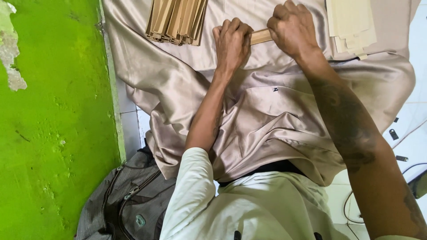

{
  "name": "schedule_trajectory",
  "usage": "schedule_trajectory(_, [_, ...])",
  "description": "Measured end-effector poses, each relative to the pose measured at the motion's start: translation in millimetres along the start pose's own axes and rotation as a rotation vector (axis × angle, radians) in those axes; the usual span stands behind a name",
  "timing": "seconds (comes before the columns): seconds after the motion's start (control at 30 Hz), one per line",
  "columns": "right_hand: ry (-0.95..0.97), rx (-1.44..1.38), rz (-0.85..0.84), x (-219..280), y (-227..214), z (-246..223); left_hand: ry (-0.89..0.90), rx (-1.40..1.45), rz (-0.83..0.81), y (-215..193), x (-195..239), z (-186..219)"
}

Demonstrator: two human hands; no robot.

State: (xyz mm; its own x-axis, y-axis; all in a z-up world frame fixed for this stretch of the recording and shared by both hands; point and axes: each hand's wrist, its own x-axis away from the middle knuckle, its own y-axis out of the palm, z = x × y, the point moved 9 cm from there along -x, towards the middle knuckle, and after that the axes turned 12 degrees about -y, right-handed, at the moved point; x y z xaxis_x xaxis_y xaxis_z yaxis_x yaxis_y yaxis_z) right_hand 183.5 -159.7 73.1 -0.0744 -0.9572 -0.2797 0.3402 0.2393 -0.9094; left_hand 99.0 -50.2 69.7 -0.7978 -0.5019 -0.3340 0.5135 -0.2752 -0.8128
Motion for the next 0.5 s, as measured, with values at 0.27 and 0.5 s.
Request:
schedule_trajectory(0.27, [-0.079,-0.051,-0.245,-4.0,11.5,-6.8,0.093,-0.231,-0.254,6.5,2.7,15.0])
schedule_trajectory(0.5, [-0.096,-0.113,-0.415,24.2,-11.6,-42.4,-0.023,-0.573,-0.536,20.2,40.4,28.1])
